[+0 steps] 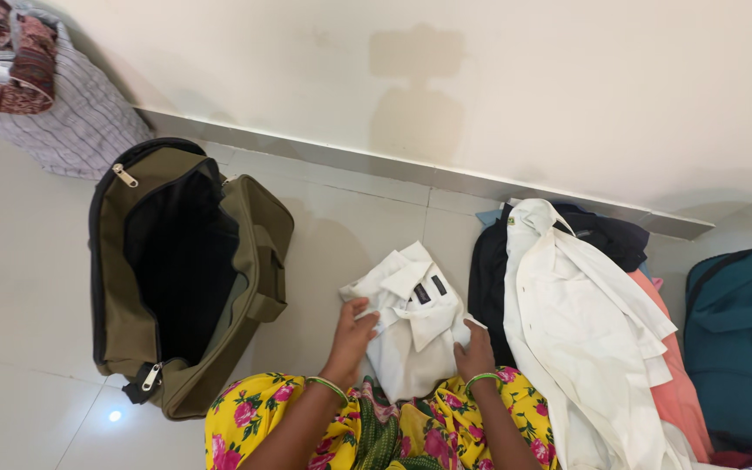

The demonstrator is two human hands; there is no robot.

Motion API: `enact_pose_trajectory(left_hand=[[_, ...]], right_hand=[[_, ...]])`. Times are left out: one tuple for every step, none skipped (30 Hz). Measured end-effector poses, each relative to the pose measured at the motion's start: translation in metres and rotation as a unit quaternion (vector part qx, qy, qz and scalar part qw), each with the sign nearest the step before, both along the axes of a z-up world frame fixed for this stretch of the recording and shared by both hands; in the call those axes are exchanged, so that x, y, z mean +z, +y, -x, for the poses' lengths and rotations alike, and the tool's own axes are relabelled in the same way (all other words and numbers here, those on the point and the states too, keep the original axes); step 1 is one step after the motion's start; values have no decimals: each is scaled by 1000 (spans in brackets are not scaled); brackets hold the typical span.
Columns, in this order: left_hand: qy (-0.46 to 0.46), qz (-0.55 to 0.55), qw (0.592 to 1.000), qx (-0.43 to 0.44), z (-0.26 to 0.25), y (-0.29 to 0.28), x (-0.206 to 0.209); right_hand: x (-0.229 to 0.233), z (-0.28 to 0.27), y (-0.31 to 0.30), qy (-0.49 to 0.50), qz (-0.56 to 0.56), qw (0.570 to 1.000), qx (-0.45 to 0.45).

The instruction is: The person buttons a white shirt and folds it by hand while sitting on the floor next to other piles of clothing and a bag.

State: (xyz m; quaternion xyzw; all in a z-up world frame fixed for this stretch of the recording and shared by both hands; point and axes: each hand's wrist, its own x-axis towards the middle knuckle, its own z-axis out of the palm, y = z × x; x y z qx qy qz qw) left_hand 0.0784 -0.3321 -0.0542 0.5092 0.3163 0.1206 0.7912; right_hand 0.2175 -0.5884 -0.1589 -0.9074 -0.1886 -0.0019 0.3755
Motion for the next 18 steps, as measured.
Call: enact_pose_trajectory(left_hand=[[14,-3,1000,3,-1,6,-9],[28,-7,1000,7,-2,12,-17],[42,-10,999,10,-3,18,-26],[59,-35,998,13,-5,23,-35],[76,-60,995,16,-6,27,-43],[92,-85,992,18,-9,29,-51],[103,-134,986,17,-13,29,-59],[113,-183,977,15,-17,29,-65],[122,-232,965,15,-20,29,-71],[126,-285,950,0,-23,28,-75],[129,-338,932,-15,-28,27,-79],[133,-390,911,-29,-32,27,-82],[118,-418,900,-30,-35,26,-85],[103,-446,889,-30,-38,25,-89],[87,-472,876,-32,-42,24,-93],[97,-475,874,-38,-47,26,-97],[107,-477,871,-44,-53,30,-99],[116,-480,868,-50,-59,34,-101]], right_hand=[[2,1,2,-8,2,1000,7],[5,3,5,-16,5,1000,15],[9,6,8,-13,48,999,13],[13,10,11,-9,92,996,12],[17,16,14,-5,135,991,10],[19,21,18,-31,167,985,10],[21,24,21,-58,198,978,11],[22,27,23,-85,228,970,12],[21,27,25,-70,235,969,24],[19,28,26,-56,242,968,36],[16,28,28,-41,248,967,48],[14,28,31,-16,261,963,57],[12,29,33,9,274,959,64],[11,30,36,35,287,955,72],[10,31,38,58,295,951,73],[10,31,41,81,302,947,74],[11,31,43,104,309,942,76],[12,31,43,117,316,938,77]])
